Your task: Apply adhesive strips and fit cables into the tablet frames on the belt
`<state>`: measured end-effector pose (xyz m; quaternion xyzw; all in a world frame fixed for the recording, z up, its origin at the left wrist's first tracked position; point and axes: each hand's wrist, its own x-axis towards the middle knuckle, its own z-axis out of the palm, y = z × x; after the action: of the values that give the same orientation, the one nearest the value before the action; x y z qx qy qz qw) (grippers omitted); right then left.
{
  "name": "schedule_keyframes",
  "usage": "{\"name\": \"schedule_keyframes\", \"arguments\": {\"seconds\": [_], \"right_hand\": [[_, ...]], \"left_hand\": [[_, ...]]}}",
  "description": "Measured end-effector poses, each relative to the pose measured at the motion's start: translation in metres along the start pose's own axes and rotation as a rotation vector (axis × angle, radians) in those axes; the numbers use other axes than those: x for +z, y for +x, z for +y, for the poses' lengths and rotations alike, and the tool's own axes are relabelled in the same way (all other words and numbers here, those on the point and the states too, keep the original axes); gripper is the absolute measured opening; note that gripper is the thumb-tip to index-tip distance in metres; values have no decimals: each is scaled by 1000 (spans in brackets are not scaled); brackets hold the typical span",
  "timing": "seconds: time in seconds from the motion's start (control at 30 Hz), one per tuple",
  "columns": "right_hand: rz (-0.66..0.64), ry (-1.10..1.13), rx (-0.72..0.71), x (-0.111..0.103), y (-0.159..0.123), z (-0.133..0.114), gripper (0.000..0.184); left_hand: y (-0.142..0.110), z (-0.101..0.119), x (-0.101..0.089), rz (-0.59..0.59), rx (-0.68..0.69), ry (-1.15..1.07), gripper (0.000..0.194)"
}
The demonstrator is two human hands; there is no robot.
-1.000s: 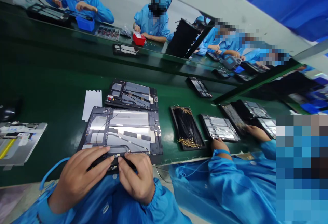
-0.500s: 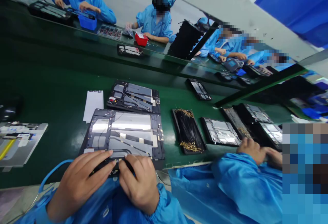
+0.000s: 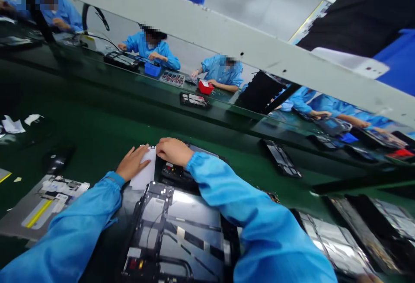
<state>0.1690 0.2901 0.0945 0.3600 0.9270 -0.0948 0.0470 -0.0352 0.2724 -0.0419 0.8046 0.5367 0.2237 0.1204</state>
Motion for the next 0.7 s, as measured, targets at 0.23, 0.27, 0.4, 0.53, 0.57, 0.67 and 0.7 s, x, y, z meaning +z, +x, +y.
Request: {"name": "schedule_keyframes", "arguments": {"seconds": [0.23, 0.27, 0.4, 0.53, 0.57, 0.67, 0.7], "right_hand": [[-245, -9, 124, 41, 92, 33, 15], [-264, -8, 136, 45, 96, 33, 19], [-288, 19, 169, 53, 108, 27, 26], [-181, 101, 177, 34, 105, 17, 21], [-135, 128, 173, 24, 97, 14, 19], [11, 239, 158, -15, 43, 6, 18], [74, 324, 142, -26, 15, 1, 15]], "left_hand": [[-13, -11, 21, -41, -40, 3, 57], [-12, -11, 21, -45, -42, 1, 57], [-11, -12, 22, -45, -44, 3, 57], [-9, -14, 22, -33, -25, 22, 56], [-9, -14, 21, -31, -16, 25, 55], [-5, -15, 19, -26, 28, 13, 47], [-3, -14, 17, -19, 45, 2, 44]]}}
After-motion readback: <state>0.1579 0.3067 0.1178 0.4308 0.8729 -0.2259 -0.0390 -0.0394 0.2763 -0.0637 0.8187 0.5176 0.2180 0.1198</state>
